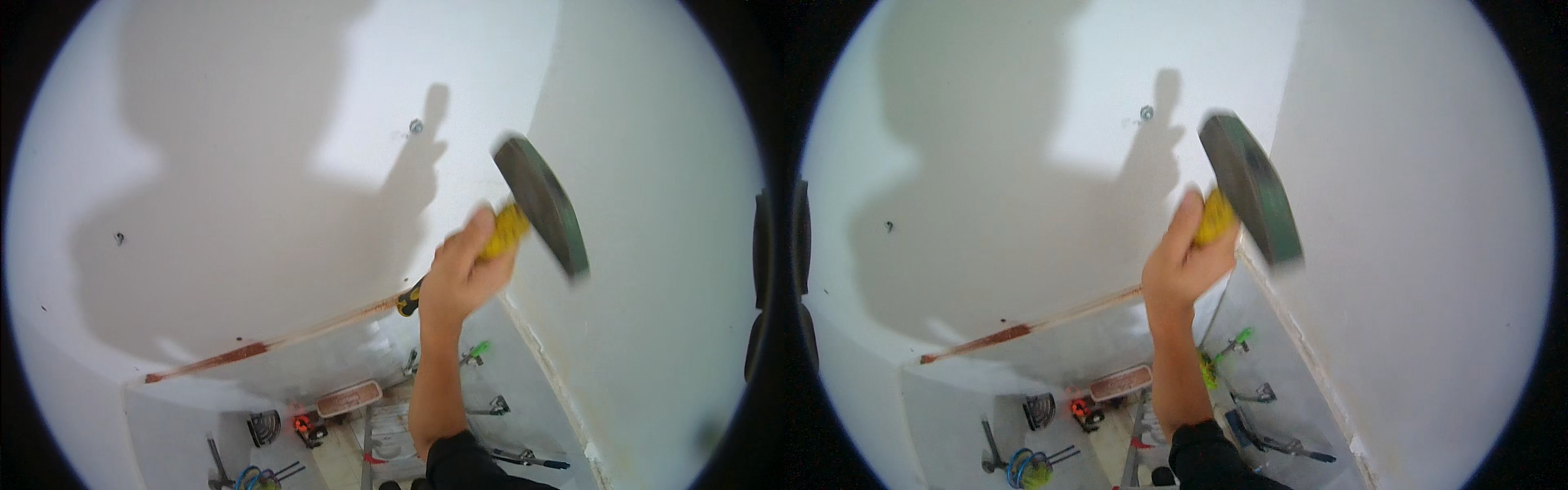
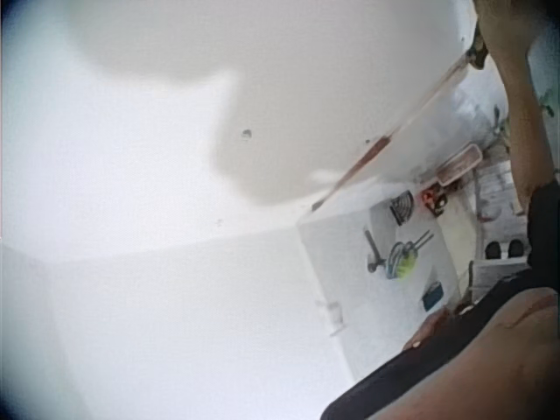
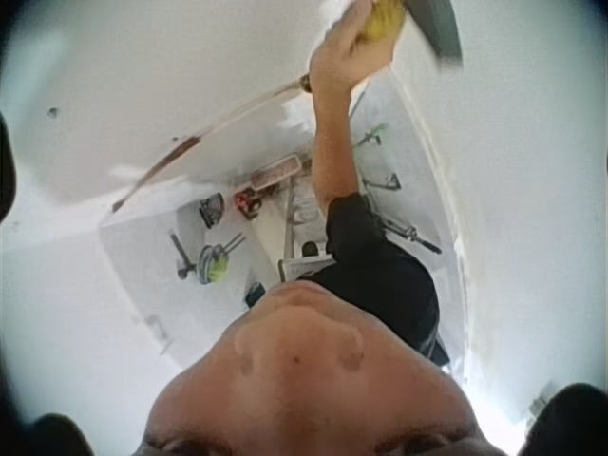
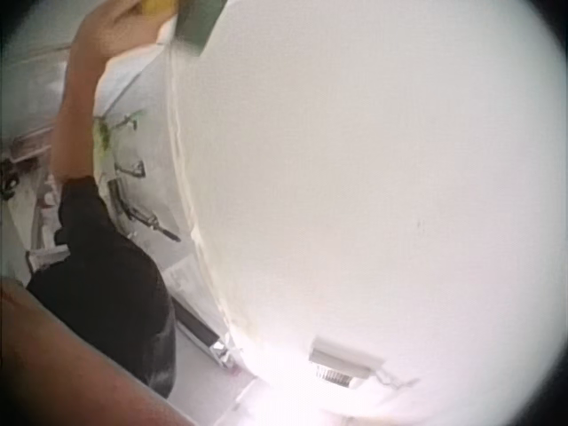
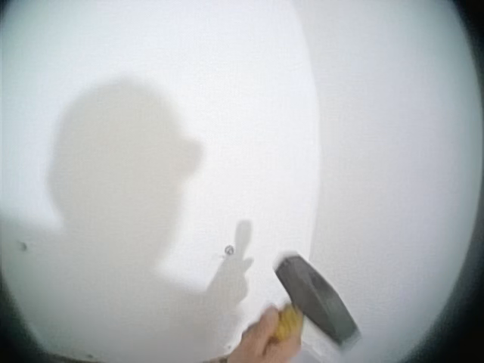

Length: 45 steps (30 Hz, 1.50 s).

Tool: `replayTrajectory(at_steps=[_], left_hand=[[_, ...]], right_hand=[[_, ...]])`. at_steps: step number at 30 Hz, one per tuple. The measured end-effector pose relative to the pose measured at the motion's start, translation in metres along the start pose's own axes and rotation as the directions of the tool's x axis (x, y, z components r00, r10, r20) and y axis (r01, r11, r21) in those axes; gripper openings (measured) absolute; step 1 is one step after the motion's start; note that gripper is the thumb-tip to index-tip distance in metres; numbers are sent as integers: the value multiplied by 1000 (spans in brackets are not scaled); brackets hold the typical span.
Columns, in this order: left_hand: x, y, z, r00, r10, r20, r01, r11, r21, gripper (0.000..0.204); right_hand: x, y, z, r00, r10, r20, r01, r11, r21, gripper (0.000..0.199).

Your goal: The person drills holes in a white wall, retrieves metal wall anchors and a hammer, then hammers the anchors into the pre-drilled holes. The person moves between a workshop area and the wall, handling tools and anchors throughout.

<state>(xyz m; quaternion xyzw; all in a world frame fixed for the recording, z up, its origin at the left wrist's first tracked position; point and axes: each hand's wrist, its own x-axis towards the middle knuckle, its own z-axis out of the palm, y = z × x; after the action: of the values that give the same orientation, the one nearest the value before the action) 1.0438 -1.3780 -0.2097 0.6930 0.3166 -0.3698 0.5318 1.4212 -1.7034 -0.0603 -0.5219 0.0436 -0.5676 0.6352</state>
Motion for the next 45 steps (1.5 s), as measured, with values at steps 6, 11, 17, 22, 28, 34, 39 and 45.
replayTrajectory(at_steps=[6, 11, 17, 22, 28, 34, 39, 45], left_hand=[[-10, -39, 14, 994, 90, 66, -92, 995, 39, 35], [-11, -143, 31, 961, 251, 117, -256, 966, 29, 35], [-30, -132, 46, 939, 148, 310, -15, 919, -394, 23], [-46, -114, 55, 994, 91, 61, -71, 959, -273, 31], [-49, -24, 65, 866, 479, 142, -421, 853, -309, 30], [-37, -11, 91, 884, 467, -5, -436, 822, -365, 21], [-22, -92, 97, 964, 250, -85, -263, 941, -214, 23], [15, -132, 130, 833, 475, -285, -384, 866, 320, 31]], right_hand=[[27, -34, 3, 941, 97, 323, 56, 899, -434, 30], [-68, -123, -128, 661, 312, 682, 73, 878, -473, 29], [-202, -204, -331, -71, 729, 681, 163, 682, -713, 34], [-270, -213, -437, -126, 791, 599, 281, 607, -743, 35], [-262, -188, -445, 4, 758, 652, 288, 623, -727, 39], [-276, -147, -416, -65, 553, 831, 293, 806, -514, 30], [-342, -149, -426, -220, 510, 832, 241, 855, -460, 26], [-348, -111, -435, -364, 467, 806, 288, 879, -379, 17]])
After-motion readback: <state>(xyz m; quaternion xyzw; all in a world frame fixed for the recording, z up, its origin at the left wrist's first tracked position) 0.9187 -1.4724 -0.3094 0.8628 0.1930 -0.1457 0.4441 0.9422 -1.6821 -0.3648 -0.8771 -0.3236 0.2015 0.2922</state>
